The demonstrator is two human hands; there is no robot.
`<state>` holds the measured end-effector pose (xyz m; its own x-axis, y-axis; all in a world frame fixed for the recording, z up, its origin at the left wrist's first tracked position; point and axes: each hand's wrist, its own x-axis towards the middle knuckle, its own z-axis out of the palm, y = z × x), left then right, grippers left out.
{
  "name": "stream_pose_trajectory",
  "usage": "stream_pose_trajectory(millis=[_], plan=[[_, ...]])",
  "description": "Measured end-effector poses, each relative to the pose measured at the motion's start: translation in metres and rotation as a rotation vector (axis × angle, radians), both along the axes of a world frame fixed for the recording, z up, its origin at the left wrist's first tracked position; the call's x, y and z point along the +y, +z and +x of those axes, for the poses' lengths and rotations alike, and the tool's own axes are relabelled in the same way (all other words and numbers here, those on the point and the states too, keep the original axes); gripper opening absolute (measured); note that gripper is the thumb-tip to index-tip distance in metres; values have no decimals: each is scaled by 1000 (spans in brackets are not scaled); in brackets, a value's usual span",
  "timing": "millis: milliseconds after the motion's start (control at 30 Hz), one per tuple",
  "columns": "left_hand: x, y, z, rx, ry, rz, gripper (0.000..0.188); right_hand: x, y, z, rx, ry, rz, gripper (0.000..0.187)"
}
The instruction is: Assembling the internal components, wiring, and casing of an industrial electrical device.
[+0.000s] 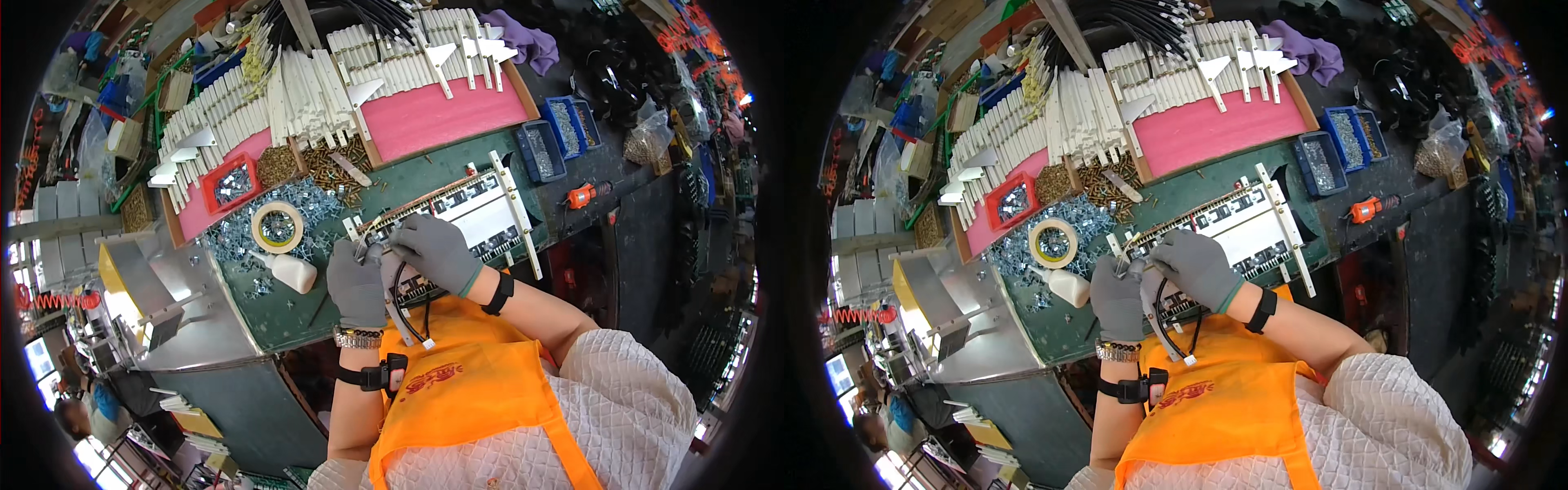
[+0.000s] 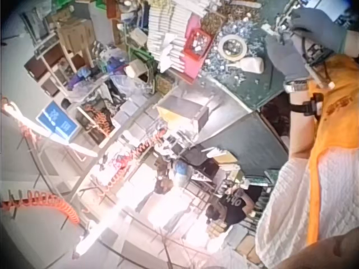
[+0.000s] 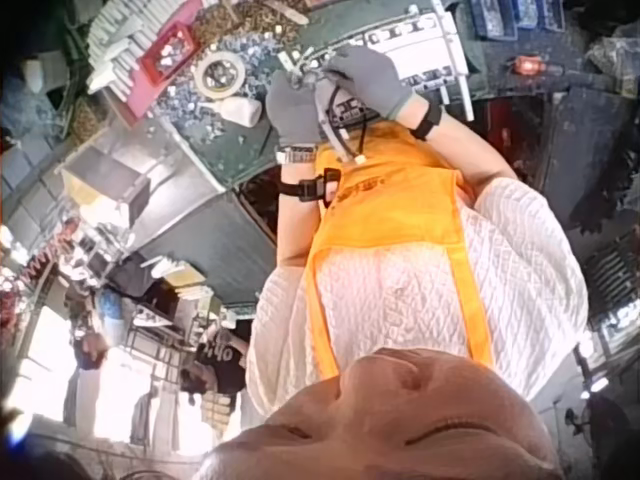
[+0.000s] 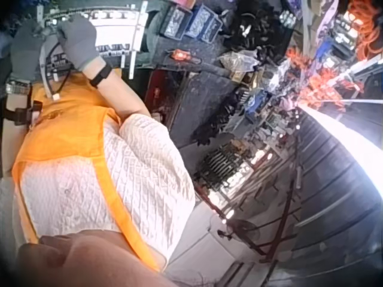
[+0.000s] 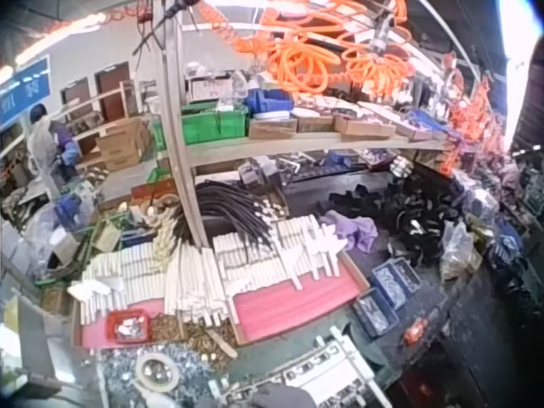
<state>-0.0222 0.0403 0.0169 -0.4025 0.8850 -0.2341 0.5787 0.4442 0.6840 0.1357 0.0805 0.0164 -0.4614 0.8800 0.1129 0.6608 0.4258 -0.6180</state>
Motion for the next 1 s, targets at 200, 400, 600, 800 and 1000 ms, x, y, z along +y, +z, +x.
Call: stream_pose_trajectory(millis=[200, 400, 600, 800, 1000], plan=[[-1, -1, -1, -28, 35, 5, 30, 1, 2, -2, -8, 12, -28, 13], [3, -2, -2, 1, 35, 73, 34, 1, 1, -2, 34, -17, -19, 10], [3, -5, -3, -42, 23, 120, 34, 3, -1, -2, 57, -29, 26, 9], [5, -5, -3, -129, 48, 135, 32, 5, 0, -2, 22, -12, -7, 10], [4, -10, -10, -86, -31, 187, 28, 23, 24, 0, 75, 46, -64, 11]])
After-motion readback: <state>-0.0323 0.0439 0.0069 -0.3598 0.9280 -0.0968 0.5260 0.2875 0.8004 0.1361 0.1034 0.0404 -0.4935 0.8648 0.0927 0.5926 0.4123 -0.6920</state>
